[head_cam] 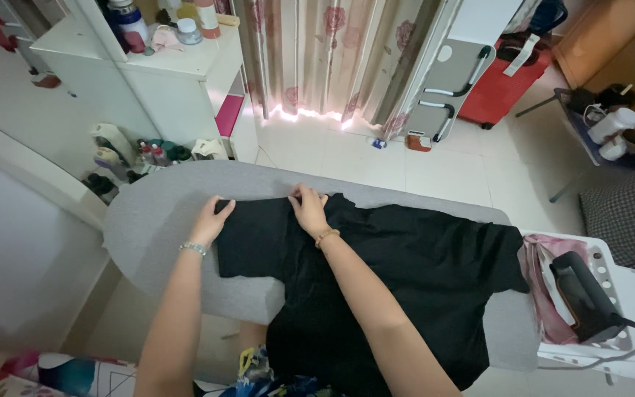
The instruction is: Ironing a black t-shirt on an ironing board.
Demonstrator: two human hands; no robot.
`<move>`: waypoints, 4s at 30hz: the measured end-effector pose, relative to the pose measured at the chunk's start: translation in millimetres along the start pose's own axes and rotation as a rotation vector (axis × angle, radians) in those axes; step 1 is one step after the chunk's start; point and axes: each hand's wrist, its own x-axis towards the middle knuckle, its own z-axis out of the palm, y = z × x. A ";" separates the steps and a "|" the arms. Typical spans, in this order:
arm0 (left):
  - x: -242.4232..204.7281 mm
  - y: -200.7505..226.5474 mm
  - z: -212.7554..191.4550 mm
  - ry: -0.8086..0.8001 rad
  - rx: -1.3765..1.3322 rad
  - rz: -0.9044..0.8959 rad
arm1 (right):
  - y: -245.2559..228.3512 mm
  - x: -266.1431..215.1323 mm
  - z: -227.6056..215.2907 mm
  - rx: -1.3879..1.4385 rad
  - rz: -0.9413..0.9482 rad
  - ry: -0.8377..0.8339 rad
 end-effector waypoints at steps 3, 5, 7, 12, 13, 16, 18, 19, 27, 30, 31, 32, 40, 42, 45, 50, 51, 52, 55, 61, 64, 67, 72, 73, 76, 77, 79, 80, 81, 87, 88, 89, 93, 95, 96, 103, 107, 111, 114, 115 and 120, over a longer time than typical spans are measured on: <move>-4.6 6.2 -2.5 -0.033 -0.153 -0.039 | -1.5 -4.5 -1.4 0.117 -0.021 0.030; -4.2 6.9 3.0 -0.061 -0.211 -0.087 | -6.7 -8.5 -6.7 0.161 -0.010 0.048; -3.8 1.8 6.0 -0.090 -0.269 -0.137 | -10.7 -12.0 -10.1 0.205 0.003 0.067; -30.8 13.0 -4.4 -0.306 -0.211 -0.036 | -7.8 -12.3 -8.6 0.231 -0.022 0.106; -29.5 10.2 -5.5 -0.305 -0.211 -0.036 | -9.8 -12.4 -9.6 0.233 -0.023 0.106; -19.7 -6.2 -5.3 -0.302 -0.205 -0.078 | -10.4 -11.3 -7.6 0.254 -0.029 0.119; -4.3 -26.4 0.3 -0.130 -0.226 -0.065 | -4.1 -6.3 -1.4 0.191 -0.014 0.145; 14.5 -47.7 1.8 -0.130 -0.226 -0.065 | -0.3 -3.3 1.8 0.191 -0.015 0.144; -9.7 -19.5 -2.3 0.078 -0.154 -0.001 | -70.9 -40.0 -5.7 -0.497 -0.313 0.119; -4.2 -20.2 -4.5 0.015 -0.168 0.006 | -119.0 -93.5 11.4 -0.538 -0.659 0.027; -5.4 -17.5 -6.4 0.014 -0.167 0.007 | -125.0 -103.8 20.1 -0.538 -0.658 0.028; -6.5 -14.9 -8.2 -0.008 -0.221 0.005 | -131.0 -114.0 29.0 -0.584 -0.634 -0.180; -10.5 6.3 -16.7 -0.109 -0.330 -0.002 | -132.3 -121.7 74.8 -0.648 -0.872 0.098; -19.6 24.4 -15.6 -0.169 -0.273 0.002 | -139.5 -124.8 64.7 -0.635 -0.810 -0.019; -20.7 38.9 -10.1 -0.177 -0.200 -0.062 | -137.0 -131.1 63.3 -0.546 -0.760 -0.094; 8.1 5.9 -4.9 -0.080 -0.258 0.009 | -134.1 -127.8 17.8 0.077 -0.381 0.016; 7.3 4.0 -3.1 -0.035 -0.334 -0.007 | -130.4 -129.6 5.0 0.308 -0.276 0.046; 14.3 -1.3 -3.6 -0.035 -0.334 -0.008 | -126.2 -128.9 -6.4 0.307 -0.276 0.045; 27.9 -3.6 -0.8 -0.005 -0.419 -0.021 | -107.7 -129.7 -38.4 0.426 -0.350 0.131; 4.0 37.1 18.4 -0.217 -0.420 0.176 | -52.4 -155.8 -66.5 0.734 -0.048 0.214; -24.1 60.3 33.3 -0.387 -0.329 0.233 | -14.3 -166.7 -68.7 0.795 0.140 0.210; 2.3 36.3 63.1 -0.528 -0.244 0.265 | 12.3 -176.8 -71.8 0.737 0.275 0.221; 57.8 -0.9 112.4 -0.288 0.092 0.510 | 34.0 -188.1 -75.2 0.383 0.279 0.117; 57.2 2.3 114.5 -0.291 0.093 0.511 | 21.4 -189.9 -81.8 0.382 0.281 0.120; 51.0 11.9 113.6 -0.262 0.075 0.516 | -5.1 -194.5 -93.9 0.094 0.241 0.112; 47.7 17.6 109.8 -0.297 0.092 0.500 | -5.7 -194.3 -94.3 0.076 0.264 0.110; 43.2 26.4 104.2 -0.329 0.109 0.487 | -11.0 -195.5 -100.6 0.057 0.284 0.110; 42.2 29.3 102.4 -0.321 0.120 0.490 | -15.6 -196.9 -106.2 0.010 0.288 0.111; 39.3 29.5 101.2 -0.314 0.129 0.488 | -20.3 -200.4 -111.3 -0.039 0.294 0.108; 30.4 63.8 89.7 -0.095 0.053 0.718 | -64.2 -208.2 -149.4 0.119 0.220 0.136; 22.8 73.9 85.6 -0.094 0.052 0.719 | -65.5 -203.0 -155.3 0.118 0.219 0.136; 15.0 83.9 81.4 -0.092 0.025 0.707 | -66.9 -198.2 -160.9 -0.073 0.120 0.249; -32.8 126.9 65.1 -0.208 -0.318 0.472 | -113.1 -203.6 -164.3 0.097 -0.171 0.184; -28.7 126.5 48.1 -0.236 -0.385 0.438 | -128.0 -194.9 -171.3 0.026 -0.219 0.227; -27.3 124.6 39.7 -0.268 -0.453 0.402 | -135.3 -191.2 -174.1 -0.046 -0.263 0.270; -0.3 58.6 -13.7 -0.310 -0.707 0.277 | -154.7 -170.2 -83.4 -0.144 -0.583 0.046; 16.1 5.4 -37.5 -0.187 -0.346 0.351 | -155.9 -160.9 -19.3 -0.278 -0.853 0.213; 69.6 -73.7 -35.5 -0.152 0.051 0.264 | -157.0 -164.1 22.5 -0.425 -0.867 -0.008; 61.7 -69.7 -40.4 -0.143 0.120 0.215 | -145.8 -167.3 43.3 -0.440 -0.941 0.016; 55.1 -65.7 -42.8 -0.142 0.117 0.214 | -143.0 -168.8 48.3 -0.442 -0.943 0.014; 61.7 -83.9 -43.8 -0.049 0.177 0.255 | -135.7 -185.2 51.1 -0.474 -0.946 0.024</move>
